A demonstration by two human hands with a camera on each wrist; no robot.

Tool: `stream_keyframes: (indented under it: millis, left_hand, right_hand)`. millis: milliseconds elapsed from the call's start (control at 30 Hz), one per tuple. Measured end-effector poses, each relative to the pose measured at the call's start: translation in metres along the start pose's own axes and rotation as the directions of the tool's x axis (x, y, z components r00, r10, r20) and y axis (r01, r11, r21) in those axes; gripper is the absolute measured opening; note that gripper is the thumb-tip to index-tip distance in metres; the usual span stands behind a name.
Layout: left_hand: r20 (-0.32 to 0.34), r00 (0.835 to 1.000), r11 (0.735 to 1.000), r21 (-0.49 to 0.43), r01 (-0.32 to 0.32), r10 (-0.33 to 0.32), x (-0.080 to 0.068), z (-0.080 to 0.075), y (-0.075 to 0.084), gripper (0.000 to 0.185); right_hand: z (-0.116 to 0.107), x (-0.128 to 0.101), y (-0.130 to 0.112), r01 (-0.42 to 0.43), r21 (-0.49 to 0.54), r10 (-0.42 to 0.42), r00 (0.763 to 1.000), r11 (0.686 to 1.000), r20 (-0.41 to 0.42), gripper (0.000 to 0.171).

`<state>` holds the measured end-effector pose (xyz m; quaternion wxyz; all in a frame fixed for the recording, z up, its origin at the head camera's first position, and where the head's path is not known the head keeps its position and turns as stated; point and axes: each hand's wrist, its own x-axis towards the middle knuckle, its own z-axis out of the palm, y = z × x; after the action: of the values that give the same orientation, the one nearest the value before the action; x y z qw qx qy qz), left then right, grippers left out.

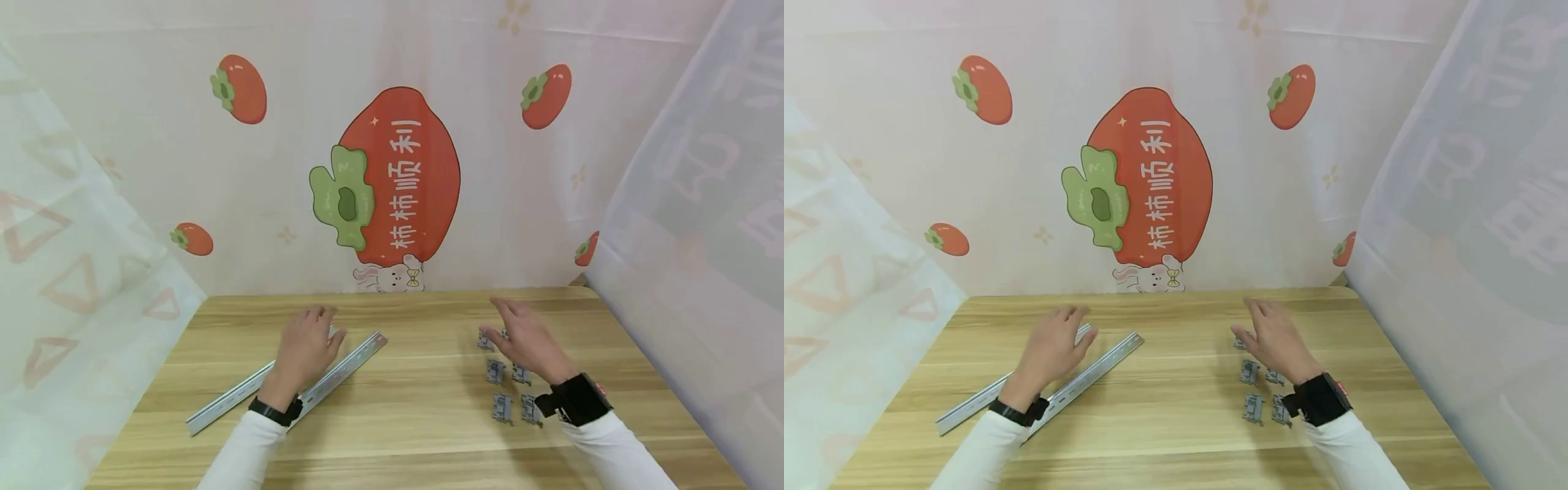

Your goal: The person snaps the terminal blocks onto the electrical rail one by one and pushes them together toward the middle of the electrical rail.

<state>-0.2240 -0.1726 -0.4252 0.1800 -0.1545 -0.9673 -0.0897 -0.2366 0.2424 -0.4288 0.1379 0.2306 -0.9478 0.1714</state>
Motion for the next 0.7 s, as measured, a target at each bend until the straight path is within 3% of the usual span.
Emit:
stream_keyframes:
  millis: [133, 300, 533, 700]
  left_hand:
    - [0.136, 0.989, 0.997, -0.047, 0.061, -0.054, -0.010, 0.003, 0.005, 0.043]
    - [0.264, 0.957, 0.987, -0.070, 0.141, -0.118, -0.023, 0.010, 0.005, 0.040]
    - [0.395, 0.900, 0.976, -0.036, 0.215, -0.184, -0.040, 0.012, -0.001, 0.035]
    - [0.469, 0.858, 0.969, -0.015, 0.247, -0.211, -0.048, 0.012, -0.002, 0.049]
  right_hand:
    - [0.009, 0.005, 0.008, -0.004, 0.032, 0.002, 0.998, 0.999, 0.062, 0.057]
    - [0.020, 0.014, 0.021, -0.018, 0.059, 0.008, 0.986, 0.998, 0.164, 0.054]
    - [0.029, 0.028, 0.024, -0.032, 0.043, 0.020, 0.965, 0.999, 0.263, 0.060]
    - [0.034, 0.033, 0.025, -0.065, 0.024, 0.054, 0.947, 0.998, 0.317, 0.064]
